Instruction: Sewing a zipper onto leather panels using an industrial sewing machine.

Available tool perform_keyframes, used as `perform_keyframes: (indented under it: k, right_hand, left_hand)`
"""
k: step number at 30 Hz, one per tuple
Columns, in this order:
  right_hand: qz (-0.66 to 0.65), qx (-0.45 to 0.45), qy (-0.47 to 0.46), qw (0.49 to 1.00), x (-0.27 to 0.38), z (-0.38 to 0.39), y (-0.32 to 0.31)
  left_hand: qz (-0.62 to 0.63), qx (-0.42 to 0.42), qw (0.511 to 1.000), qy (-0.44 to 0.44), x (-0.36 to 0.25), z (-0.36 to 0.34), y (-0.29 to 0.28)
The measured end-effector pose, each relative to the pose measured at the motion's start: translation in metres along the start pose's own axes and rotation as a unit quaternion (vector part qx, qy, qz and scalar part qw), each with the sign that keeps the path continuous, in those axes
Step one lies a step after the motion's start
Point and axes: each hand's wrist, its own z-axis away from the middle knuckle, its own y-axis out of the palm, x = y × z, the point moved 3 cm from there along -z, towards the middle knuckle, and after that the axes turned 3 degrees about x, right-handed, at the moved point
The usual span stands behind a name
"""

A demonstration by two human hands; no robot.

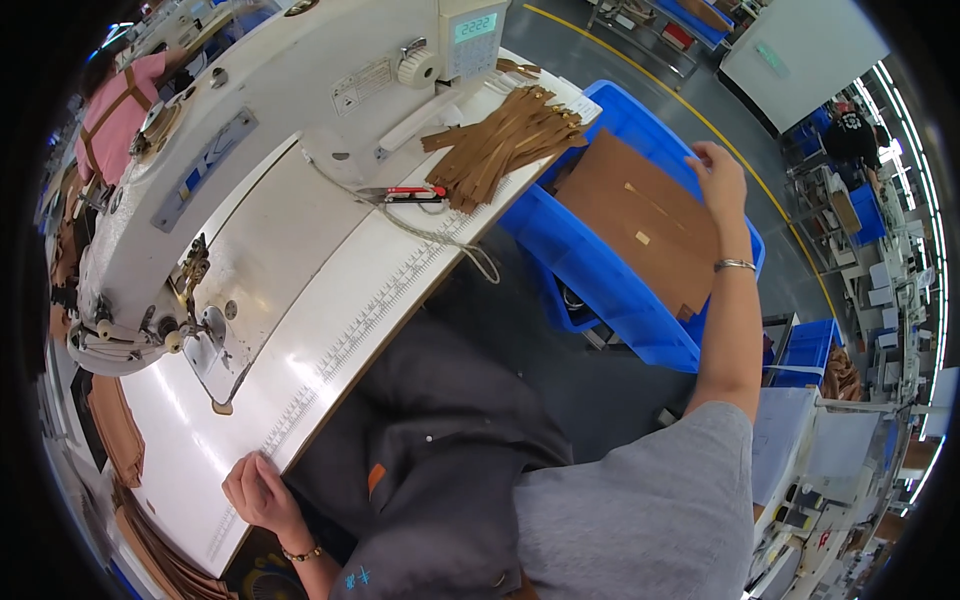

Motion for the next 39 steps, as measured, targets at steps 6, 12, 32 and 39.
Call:
perform_keyframes:
  k: [6,12,32,39]
  right_hand:
    - [-0.049,0.066,-0.335,0.939,0.149,-0.039,0.046]
    - [0.039,0.139,-0.425,0.893,0.228,-0.040,0.092]
    - [-0.214,0.002,-0.624,0.751,0.350,0.085,0.043]
    - [-0.309,0.081,-0.690,0.650,0.429,0.162,0.077]
  left_hand:
    - [0.002,0.012,1.000,-0.006,0.000,0.000,-0.001]
    - [0.005,0.011,1.000,-0.010,0.000,0.001,-0.001]
    - [0.092,0.166,0.978,-0.088,0.018,-0.062,-0.022]
    - [0.053,0.134,0.989,-0.031,0.074,-0.145,0.041]
